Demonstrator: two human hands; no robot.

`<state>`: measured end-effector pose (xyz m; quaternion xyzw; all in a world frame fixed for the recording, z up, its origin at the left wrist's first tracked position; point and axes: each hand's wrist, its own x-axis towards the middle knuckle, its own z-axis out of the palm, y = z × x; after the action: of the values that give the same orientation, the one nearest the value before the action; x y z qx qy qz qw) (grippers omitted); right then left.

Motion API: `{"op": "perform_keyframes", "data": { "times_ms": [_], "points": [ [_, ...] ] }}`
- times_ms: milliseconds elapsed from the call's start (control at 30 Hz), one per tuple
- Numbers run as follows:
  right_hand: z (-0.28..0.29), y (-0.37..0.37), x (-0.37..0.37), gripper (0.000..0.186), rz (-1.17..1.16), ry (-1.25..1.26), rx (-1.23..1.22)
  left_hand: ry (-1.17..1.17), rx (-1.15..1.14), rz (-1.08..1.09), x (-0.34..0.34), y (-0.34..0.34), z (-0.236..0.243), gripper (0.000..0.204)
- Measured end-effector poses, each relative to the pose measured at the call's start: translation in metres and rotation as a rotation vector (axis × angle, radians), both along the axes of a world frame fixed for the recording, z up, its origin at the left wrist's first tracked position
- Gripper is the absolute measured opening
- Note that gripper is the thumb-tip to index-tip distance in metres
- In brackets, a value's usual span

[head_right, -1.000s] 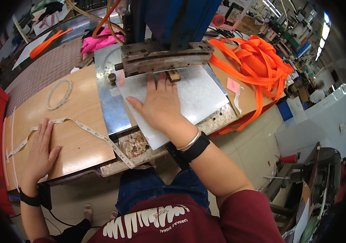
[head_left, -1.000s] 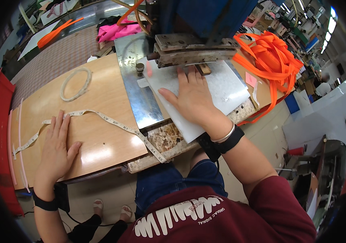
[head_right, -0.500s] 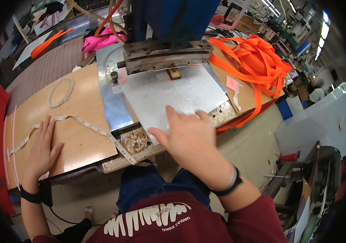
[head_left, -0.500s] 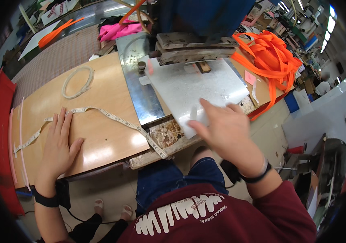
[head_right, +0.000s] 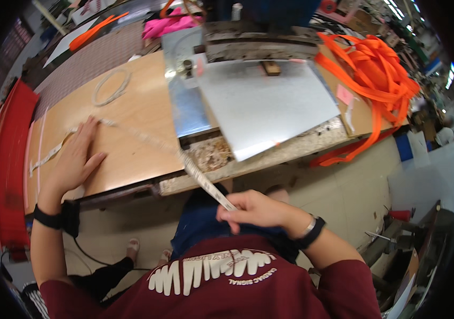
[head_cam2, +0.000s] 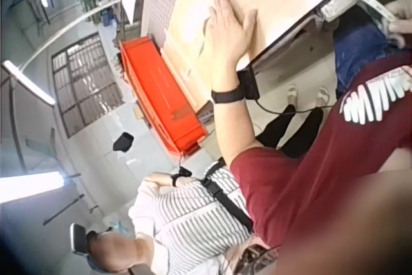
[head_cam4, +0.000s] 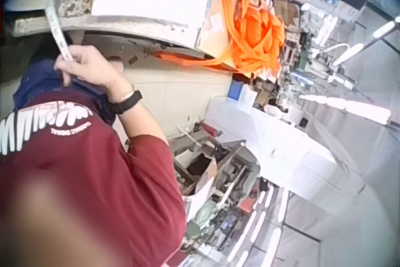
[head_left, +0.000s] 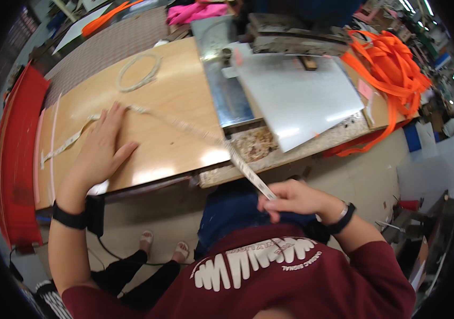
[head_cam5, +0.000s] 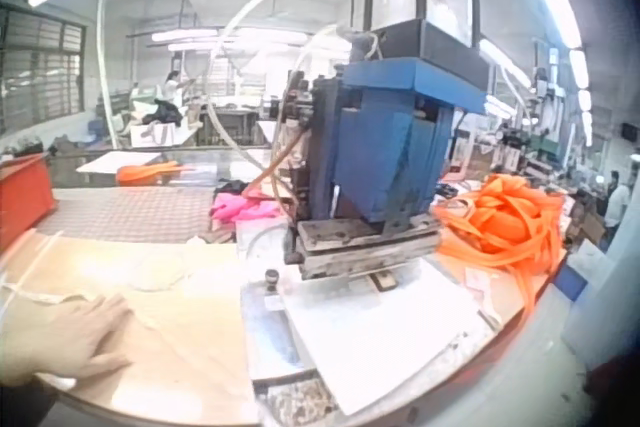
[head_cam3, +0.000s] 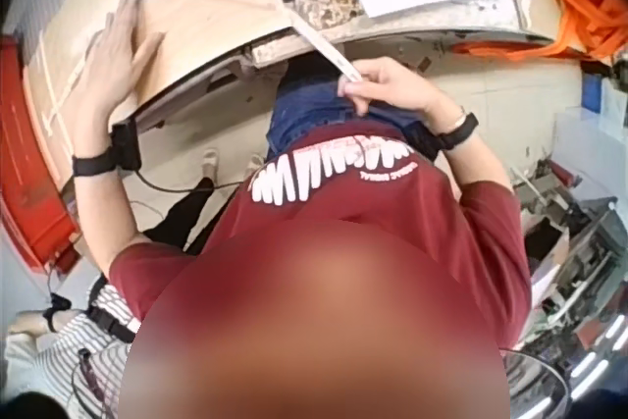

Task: Measuring lengths of webbing straps and using a press machine on them in a workshop.

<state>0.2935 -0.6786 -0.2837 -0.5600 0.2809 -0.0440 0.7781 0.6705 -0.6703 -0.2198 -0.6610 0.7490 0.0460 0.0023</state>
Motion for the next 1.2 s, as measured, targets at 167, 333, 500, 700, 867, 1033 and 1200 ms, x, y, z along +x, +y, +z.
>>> {"op": "perform_keyframes", "data": {
  "times_ms": [167, 333, 500, 700, 867, 1033, 1200],
  "points": [
    [0.112, -0.024, -0.09, 0.016, -0.128, 0.482, -0.471, -0.005, 0.064, 0.074, -0.003, 0.002, 0.003, 0.069],
    [0.127, -0.109, -0.13, 0.017, -0.437, 0.8, -0.873, -0.02, 0.123, 0.136, -0.009, 0.002, 0.01, 0.067],
    [0.087, -0.166, -0.119, 0.02, -0.56, 0.867, -0.899, -0.018, 0.131, 0.149, -0.006, 0.0, 0.008, 0.066],
    [0.081, -0.194, -0.106, 0.022, -0.571, 0.834, -1.027, -0.014, 0.089, 0.13, 0.0, -0.007, 0.004, 0.067],
    [0.081, -0.207, -0.102, 0.023, -0.567, 0.861, -0.957, 0.003, 0.112, 0.103, 0.003, -0.01, 0.008, 0.069],
    [0.08, -0.215, -0.1, 0.022, -0.538, 0.869, -0.946, -0.015, 0.165, 0.093, 0.005, -0.012, 0.012, 0.071],
    [0.081, -0.223, -0.099, 0.021, -0.507, 0.844, -0.855, -0.006, 0.172, 0.129, -0.001, -0.013, 0.016, 0.072]
  ]
}}
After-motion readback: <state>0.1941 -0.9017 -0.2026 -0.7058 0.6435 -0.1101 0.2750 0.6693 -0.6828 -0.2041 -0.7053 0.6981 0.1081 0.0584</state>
